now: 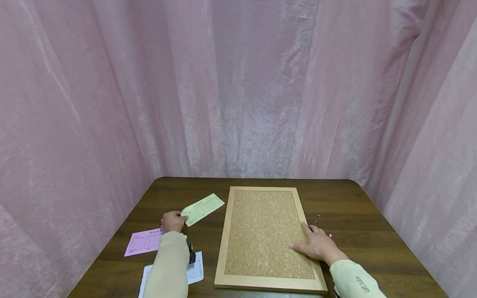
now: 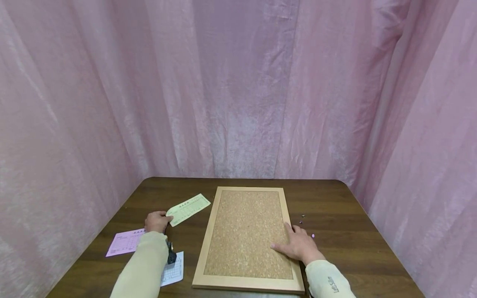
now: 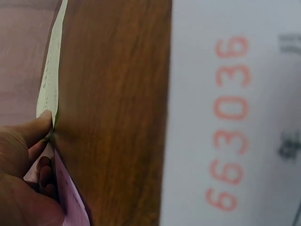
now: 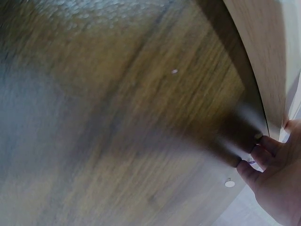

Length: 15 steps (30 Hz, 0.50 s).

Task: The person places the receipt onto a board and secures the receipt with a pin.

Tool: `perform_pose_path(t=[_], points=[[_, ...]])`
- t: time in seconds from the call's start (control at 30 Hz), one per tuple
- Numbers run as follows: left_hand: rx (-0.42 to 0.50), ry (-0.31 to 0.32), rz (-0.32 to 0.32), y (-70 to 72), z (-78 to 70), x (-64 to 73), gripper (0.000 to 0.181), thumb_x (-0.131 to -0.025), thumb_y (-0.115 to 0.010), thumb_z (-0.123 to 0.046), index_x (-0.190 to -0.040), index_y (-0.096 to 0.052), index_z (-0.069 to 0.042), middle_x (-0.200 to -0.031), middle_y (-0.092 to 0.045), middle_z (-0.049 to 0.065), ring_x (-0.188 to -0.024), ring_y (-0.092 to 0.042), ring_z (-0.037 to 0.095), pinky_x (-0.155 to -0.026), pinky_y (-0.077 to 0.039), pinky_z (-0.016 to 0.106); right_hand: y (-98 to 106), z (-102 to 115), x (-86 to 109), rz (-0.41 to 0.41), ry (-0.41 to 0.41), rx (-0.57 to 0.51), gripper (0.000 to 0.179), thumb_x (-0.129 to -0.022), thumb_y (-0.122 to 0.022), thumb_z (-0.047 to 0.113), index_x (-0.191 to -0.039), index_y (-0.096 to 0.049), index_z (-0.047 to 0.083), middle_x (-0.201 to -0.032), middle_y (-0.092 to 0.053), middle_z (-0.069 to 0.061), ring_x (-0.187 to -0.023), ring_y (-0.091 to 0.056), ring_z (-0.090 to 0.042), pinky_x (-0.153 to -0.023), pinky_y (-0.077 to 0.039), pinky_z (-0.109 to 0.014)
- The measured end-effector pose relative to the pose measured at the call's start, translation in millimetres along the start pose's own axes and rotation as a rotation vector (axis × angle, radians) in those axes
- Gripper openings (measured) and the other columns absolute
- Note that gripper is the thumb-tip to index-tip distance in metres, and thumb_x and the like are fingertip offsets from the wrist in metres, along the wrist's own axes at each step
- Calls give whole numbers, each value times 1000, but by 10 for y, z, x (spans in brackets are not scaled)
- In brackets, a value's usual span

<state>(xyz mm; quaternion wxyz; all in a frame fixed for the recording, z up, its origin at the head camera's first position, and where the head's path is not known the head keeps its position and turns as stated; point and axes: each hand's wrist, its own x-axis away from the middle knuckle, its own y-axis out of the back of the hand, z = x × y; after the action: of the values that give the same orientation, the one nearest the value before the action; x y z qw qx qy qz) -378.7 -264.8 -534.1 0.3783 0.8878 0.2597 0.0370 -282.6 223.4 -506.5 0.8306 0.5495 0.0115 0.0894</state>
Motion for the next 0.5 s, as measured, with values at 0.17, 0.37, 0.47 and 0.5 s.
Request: perform_pose_path(t=[0.17,0.37,0.47,0.5], points=[[2,23,21,4,-4,-29,28,-79,-77,-19,-101,-76,-2,-108,-67,23,-104,-53,49,-87,-39,59,3,3,9,5,-3,-1,103,-84,-63,69,-153,-33,-1,-145,-35,-37,-133,-30,-59,-99,-30,-73],[-23,66,62,62,-76,-19,25,-82,-73,-18,-100,-73,-1,-111,-63,26,-108,-51,50,-90,-38,60,2,1,5,-15,10,7,102,-83,-64,69,-151,-35,-2,-143,-37,-38,-132,-32,-60,-98,-30,-73],[-19,88,70,86,-126,-10,25,-86,-69,-18,-103,-73,0,-112,-64,25,-109,-51,48,-91,-39,59,2,-4,-1,-17,13,10,102,-83,-64,69,-151,-35,-2,-143,-38,-38,-131,-32,-60,-98,-31,-73],[-13,93,67,91,-137,-9,24,-87,-68,-18,-103,-73,0,-112,-65,24,-109,-53,47,-91,-39,58,2,-7,-3,-16,14,12,102,-83,-64,69,-151,-35,-2,-143,-38,-38,-131,-32,-60,-98,-31,-73]])
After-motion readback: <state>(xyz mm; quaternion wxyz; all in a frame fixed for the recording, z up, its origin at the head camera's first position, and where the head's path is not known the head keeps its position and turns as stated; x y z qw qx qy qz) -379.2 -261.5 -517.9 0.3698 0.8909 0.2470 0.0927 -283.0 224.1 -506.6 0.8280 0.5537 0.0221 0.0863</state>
